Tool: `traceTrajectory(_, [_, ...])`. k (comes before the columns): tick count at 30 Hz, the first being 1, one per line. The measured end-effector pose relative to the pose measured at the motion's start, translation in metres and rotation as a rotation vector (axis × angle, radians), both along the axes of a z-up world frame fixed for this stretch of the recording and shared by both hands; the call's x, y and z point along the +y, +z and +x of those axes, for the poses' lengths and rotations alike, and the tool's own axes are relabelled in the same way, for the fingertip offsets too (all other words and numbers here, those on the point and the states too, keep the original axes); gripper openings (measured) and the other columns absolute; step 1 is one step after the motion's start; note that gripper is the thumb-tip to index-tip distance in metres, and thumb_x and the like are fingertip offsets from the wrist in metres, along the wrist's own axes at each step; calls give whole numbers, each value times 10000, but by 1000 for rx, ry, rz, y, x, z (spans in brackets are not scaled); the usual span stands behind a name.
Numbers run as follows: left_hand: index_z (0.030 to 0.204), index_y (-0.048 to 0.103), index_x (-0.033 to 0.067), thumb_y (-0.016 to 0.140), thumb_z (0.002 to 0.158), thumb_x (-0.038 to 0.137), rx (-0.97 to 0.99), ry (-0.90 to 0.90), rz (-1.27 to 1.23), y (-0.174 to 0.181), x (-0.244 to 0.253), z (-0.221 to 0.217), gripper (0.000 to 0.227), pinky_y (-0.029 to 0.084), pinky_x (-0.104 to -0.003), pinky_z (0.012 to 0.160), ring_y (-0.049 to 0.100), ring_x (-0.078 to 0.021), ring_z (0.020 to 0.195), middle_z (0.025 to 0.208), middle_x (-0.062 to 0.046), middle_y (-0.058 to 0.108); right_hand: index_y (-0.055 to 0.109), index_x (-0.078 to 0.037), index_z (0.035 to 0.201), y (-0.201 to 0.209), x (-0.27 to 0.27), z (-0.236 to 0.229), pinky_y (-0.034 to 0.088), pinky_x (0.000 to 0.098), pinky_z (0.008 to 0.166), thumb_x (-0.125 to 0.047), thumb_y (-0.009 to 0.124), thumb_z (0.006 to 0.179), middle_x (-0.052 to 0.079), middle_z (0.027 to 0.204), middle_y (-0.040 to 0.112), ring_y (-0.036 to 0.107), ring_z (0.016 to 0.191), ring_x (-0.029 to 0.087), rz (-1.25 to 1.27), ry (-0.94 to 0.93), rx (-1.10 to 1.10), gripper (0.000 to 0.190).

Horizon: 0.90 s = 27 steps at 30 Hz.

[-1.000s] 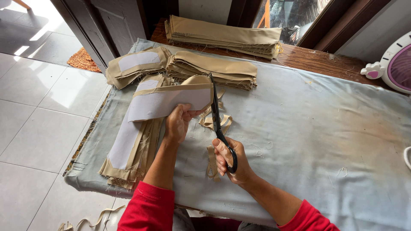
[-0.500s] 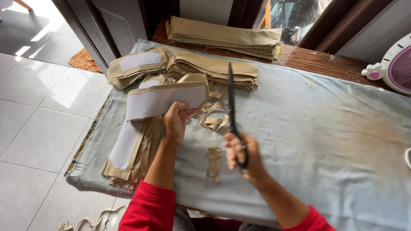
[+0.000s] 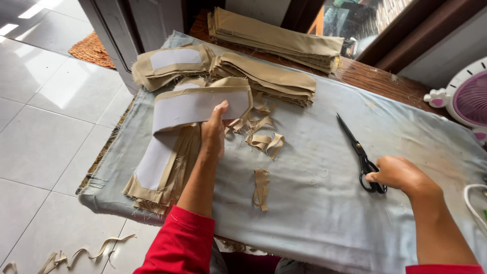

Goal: The person uses scissors to cut beige fabric pieces along a white paper pattern. They repeatedly trim the edges, remove excess fabric, and stack the cut pieces on the table.

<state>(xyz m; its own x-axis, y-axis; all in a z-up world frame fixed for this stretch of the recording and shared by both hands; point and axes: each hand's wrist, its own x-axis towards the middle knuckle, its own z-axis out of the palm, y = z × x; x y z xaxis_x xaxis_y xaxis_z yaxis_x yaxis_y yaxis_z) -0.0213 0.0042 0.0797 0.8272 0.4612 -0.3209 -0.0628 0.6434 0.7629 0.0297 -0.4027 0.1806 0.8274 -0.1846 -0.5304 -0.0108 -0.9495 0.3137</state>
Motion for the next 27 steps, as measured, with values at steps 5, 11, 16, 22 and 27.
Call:
traceTrajectory(5, [1036,692,134,738,804,248,-93,141,59,-34,-1,13,262,465,-427,1003,634,-172,1013,1039,-11,665,641,-156,1357,-3,90,6,519,449,1036,-445,596,940,116,1310,697,643,1240,319,413,391,-105,509])
traceTrajectory(11, [1043,776,106,801,819,140,-164,250,206,-25,-7,9,228,540,-345,848,647,-118,829,885,-36,725,711,-164,1259,-93,237,44,432,586,1087,-508,672,849,223,1277,616,570,1261,452,1034,822,-211,537])
traceTrajectory(16, [1017,781,65,754,835,152,-188,197,202,-57,7,23,203,577,-389,719,657,-148,761,820,-69,731,503,-214,1365,-132,267,52,273,532,1206,-531,915,651,98,1423,494,444,1429,310,753,423,-257,883])
traceTrajectory(22, [1141,761,69,798,851,125,-277,281,281,-49,-2,22,297,529,-415,904,614,-128,942,1007,-65,740,736,-243,1166,-159,181,-4,458,553,1076,-613,849,693,73,1182,561,583,1247,360,906,683,-72,611])
traceTrajectory(27, [1162,743,35,803,867,170,-267,197,261,-33,-1,8,330,510,-429,948,615,-160,958,1033,-89,728,683,-86,1248,-114,122,-134,479,479,864,-105,620,777,149,973,535,573,899,385,1221,959,227,476])
